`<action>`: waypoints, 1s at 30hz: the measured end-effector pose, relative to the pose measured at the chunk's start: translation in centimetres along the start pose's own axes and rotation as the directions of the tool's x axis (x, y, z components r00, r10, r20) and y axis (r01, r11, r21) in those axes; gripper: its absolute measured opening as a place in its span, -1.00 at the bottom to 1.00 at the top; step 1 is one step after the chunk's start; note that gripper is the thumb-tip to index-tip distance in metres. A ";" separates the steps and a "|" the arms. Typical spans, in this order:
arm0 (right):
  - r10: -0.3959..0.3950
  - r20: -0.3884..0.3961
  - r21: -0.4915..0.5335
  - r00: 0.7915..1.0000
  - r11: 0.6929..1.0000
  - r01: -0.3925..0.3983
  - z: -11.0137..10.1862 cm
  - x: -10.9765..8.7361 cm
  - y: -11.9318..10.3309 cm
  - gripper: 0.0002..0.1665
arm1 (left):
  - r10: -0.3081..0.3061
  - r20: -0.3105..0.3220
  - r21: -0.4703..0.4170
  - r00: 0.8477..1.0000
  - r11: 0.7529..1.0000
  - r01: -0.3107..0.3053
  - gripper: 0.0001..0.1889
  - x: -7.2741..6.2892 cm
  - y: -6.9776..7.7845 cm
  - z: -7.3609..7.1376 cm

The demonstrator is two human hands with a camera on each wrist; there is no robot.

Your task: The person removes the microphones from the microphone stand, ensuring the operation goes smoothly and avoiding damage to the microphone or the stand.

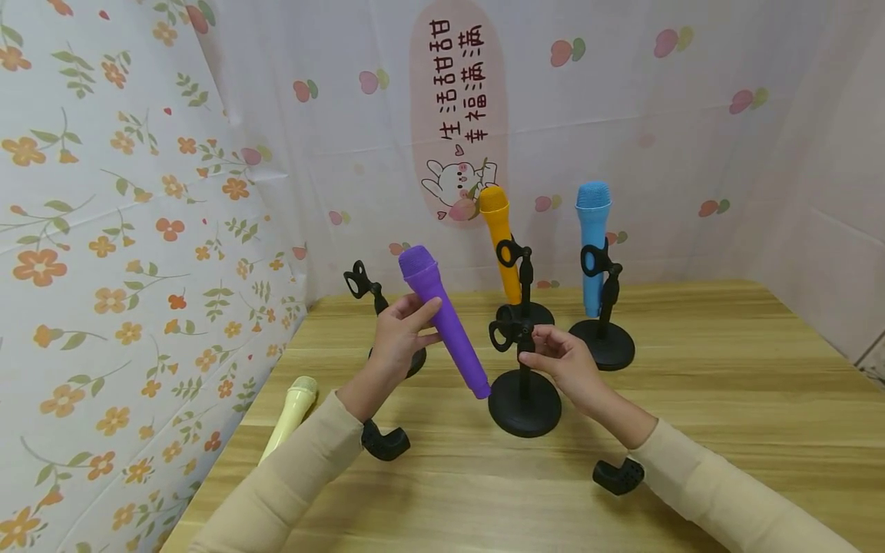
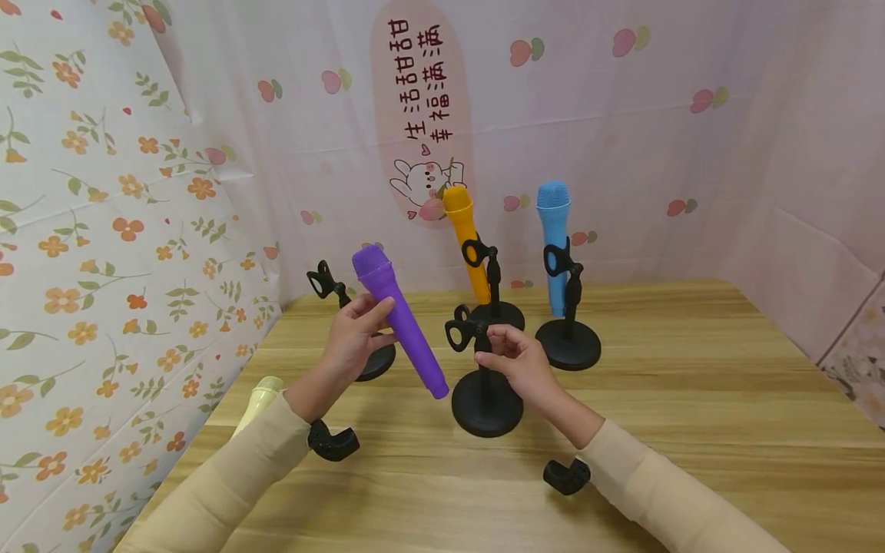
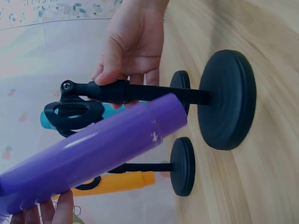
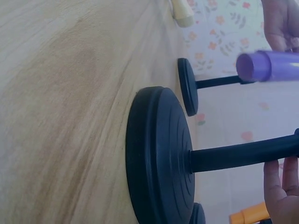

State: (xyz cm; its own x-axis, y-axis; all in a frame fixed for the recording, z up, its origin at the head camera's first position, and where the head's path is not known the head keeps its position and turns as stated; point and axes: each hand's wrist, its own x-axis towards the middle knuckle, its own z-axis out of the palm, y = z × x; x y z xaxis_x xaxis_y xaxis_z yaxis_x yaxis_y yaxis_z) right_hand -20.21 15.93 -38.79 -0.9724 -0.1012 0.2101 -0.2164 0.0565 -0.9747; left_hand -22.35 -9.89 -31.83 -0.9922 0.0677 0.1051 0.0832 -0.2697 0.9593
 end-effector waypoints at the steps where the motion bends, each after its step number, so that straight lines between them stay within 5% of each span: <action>1: -0.009 -0.001 0.005 1.000 1.000 0.009 0.0 0.1 0.0 -0.64 | -0.004 0.005 0.005 1.000 1.000 0.004 -0.67 -0.1 0.0 -0.2; 14: 0.002 -0.007 -0.012 1.000 1.000 -0.002 0.4 1.1 -0.8 -0.55 | -0.109 0.049 0.096 0.993 0.990 0.104 -0.71 -0.9 -0.1 -2.0; 23: 0.019 0.008 0.019 1.000 1.000 -0.019 0.9 2.0 -1.3 -0.55 | -0.237 0.097 0.167 0.967 0.961 0.219 -0.61 -1.3 -0.4 -3.3; 30: 0.029 0.025 0.071 0.999 0.997 -0.031 1.5 2.7 -1.5 -0.54 | -0.286 0.113 0.208 0.952 0.943 0.259 -0.70 -1.7 -0.6 -4.6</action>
State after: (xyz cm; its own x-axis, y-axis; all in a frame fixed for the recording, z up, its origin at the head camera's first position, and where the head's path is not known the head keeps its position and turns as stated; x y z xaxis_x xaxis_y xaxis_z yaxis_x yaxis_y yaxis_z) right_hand -22.39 14.12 -36.82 -0.9758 -0.1245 0.1797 -0.1797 -0.0115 -0.9837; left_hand -21.16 -14.24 -33.77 -0.9574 0.2501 -0.1445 -0.1587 -0.0374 0.9866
